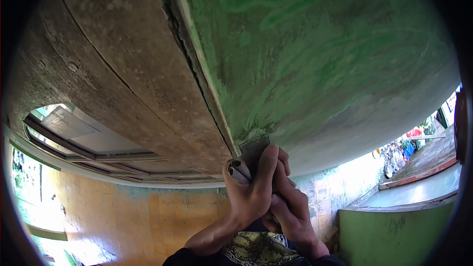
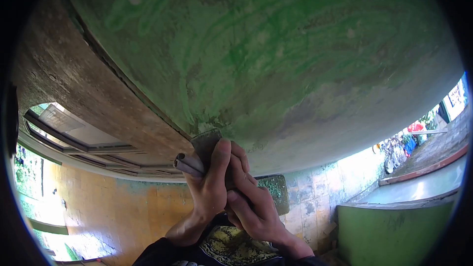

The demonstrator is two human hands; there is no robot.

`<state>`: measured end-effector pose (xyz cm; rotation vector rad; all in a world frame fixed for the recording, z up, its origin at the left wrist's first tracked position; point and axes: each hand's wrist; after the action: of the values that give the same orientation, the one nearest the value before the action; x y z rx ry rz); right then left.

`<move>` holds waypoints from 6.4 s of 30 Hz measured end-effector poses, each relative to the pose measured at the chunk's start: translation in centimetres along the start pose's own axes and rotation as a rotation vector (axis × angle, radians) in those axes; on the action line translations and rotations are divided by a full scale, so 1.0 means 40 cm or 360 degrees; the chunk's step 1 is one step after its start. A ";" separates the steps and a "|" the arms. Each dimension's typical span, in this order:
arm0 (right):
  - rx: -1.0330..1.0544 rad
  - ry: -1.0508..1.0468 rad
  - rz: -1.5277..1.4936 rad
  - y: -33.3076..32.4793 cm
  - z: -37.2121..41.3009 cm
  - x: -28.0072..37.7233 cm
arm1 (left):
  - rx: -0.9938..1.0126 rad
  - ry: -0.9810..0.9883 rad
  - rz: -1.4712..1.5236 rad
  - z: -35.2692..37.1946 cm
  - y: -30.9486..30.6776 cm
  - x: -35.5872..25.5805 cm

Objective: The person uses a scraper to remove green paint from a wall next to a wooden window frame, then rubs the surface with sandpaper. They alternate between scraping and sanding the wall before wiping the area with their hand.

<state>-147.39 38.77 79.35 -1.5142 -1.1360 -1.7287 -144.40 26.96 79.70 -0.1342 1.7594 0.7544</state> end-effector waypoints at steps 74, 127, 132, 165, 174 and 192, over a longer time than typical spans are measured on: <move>-0.0088 0.0014 0.0095 0.039 -0.003 0.017 | 0.0074 -0.0058 -0.0184 -0.008 -0.014 -0.031; -0.0194 -0.0060 0.0212 0.054 -0.002 -0.029 | 0.0051 0.0045 -0.0132 -0.011 -0.031 -0.021; -0.0198 -0.0095 0.0176 0.054 -0.014 -0.038 | 0.0098 0.0029 -0.0038 -0.019 -0.039 -0.013; -0.0187 -0.0084 0.0012 0.065 -0.011 -0.008 | 0.0065 -0.0018 -0.0127 -0.017 -0.020 -0.043; -0.0172 -0.0158 0.0063 0.057 -0.017 -0.011 | 0.0036 0.0037 -0.0151 -0.021 -0.007 -0.065; -0.0155 -0.0078 0.0252 0.035 -0.011 -0.029 | 0.0061 0.0021 -0.0065 -0.025 -0.028 -0.007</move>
<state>-146.18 37.59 78.52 -1.6663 -0.9405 -1.6687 -144.62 25.43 79.62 -0.1491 1.7776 0.6914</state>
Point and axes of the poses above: each hand's wrist, its own z-axis away from the middle knuckle, its own y-axis out of the palm, x = y × z, and after that the axes turned 4 degrees about x, right-handed
